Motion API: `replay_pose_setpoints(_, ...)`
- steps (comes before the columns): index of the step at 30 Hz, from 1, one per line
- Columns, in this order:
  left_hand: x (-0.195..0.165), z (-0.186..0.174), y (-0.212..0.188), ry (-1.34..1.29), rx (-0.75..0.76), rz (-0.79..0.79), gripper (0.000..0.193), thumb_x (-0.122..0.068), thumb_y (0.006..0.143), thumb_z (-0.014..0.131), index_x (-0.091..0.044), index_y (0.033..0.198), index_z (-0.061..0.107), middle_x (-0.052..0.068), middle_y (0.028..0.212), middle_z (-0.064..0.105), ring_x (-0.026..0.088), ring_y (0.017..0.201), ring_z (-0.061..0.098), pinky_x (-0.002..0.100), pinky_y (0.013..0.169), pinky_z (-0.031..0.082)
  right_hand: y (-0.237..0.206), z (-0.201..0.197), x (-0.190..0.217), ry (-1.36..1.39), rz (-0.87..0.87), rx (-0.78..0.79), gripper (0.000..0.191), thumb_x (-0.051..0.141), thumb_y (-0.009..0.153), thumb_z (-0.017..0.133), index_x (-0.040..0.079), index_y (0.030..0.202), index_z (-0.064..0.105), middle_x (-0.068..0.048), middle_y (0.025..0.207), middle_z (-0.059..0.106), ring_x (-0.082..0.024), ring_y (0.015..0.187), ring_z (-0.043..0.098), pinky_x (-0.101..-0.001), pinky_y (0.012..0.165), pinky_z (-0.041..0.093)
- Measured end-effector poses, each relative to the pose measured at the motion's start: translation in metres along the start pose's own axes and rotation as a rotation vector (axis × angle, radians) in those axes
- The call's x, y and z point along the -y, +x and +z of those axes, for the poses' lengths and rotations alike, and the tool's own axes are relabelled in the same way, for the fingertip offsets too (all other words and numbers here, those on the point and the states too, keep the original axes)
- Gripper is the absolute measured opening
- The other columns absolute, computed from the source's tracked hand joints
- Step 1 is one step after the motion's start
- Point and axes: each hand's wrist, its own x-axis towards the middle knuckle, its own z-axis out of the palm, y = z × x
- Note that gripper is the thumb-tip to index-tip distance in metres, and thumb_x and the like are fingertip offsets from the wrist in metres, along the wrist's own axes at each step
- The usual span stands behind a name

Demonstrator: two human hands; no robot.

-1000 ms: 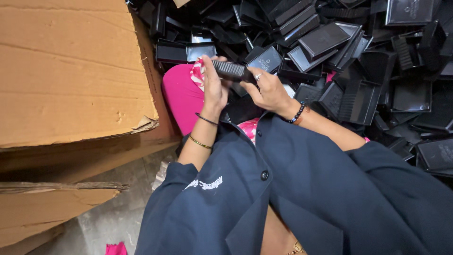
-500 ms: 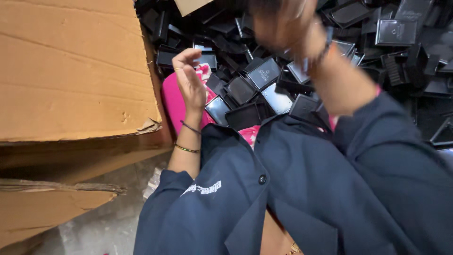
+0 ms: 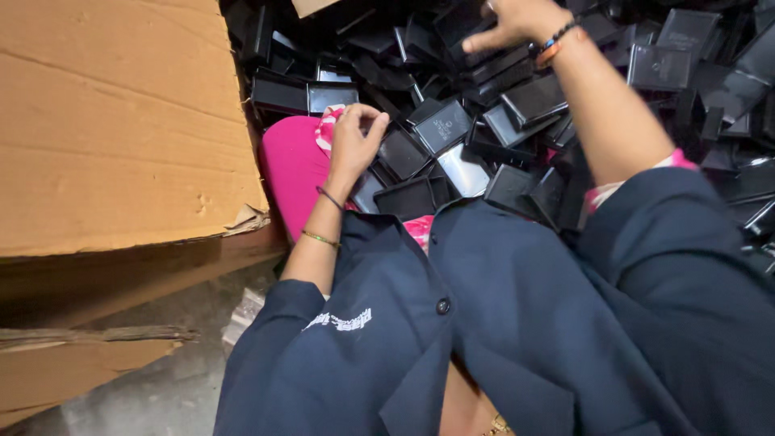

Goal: The person sits on the floor and repeatedly picks up small black plastic components from a large pile. They open and close the hinged parts, then place them into a cardboard box. The process continues throughout the clip.

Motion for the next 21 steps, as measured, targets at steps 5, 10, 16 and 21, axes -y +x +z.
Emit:
replay_pose_setpoints(5,0.0,0.009,0.005,0.087,-0.018,0.061,0.018,-0.017,0.091,0.076,-0.001,0.093,0.069,0.013,0.093,0.069,0.025,0.085,0.071,0.034,0.077,0.058,-0.025,0.043,-0.023,0.056,0.112,0.015,0.078,0.069,0.088,0.072,0.001,0.125,0.073,-0.03,0.118,0.072,-0.046,0.112,0.068,-0.0493,0.103,0.053)
replay_pose_setpoints(10,0.002,0.012,0.009,0.148,0.035,0.04,0.015,-0.014,0.09,0.075,-0.001,0.095,0.068,0.014,0.096,0.069,0.028,0.088,0.071,0.037,0.079,0.058,-0.038,0.047,-0.019,-0.249,-0.093,-0.368,0.051,0.05,0.077,0.083,0.006,0.101,0.076,-0.024,0.103,0.07,-0.043,0.099,0.068,-0.0523,0.083,0.053)
replay_pose_setpoints(16,-0.014,0.054,0.017,0.279,0.195,0.261,0.046,-0.026,0.076,0.086,-0.002,0.109,0.066,0.018,0.11,0.067,0.036,0.104,0.066,0.043,0.091,0.053,-0.087,0.025,-0.011,0.177,-0.128,-0.626,0.026,0.015,0.103,0.071,-0.004,0.119,0.065,-0.022,0.104,0.07,-0.042,0.1,0.068,-0.0478,0.085,0.054)
replay_pose_setpoints(21,-0.02,0.107,0.02,0.633,0.399,0.331,0.091,-0.038,0.05,0.093,0.004,0.121,0.055,0.023,0.116,0.062,0.042,0.106,0.062,0.049,0.085,0.052,-0.14,0.035,-0.009,0.619,0.071,-0.561,0.032,0.012,0.103,0.061,0.005,0.134,0.06,-0.022,0.097,0.066,-0.042,0.091,0.063,-0.0465,0.081,0.051)
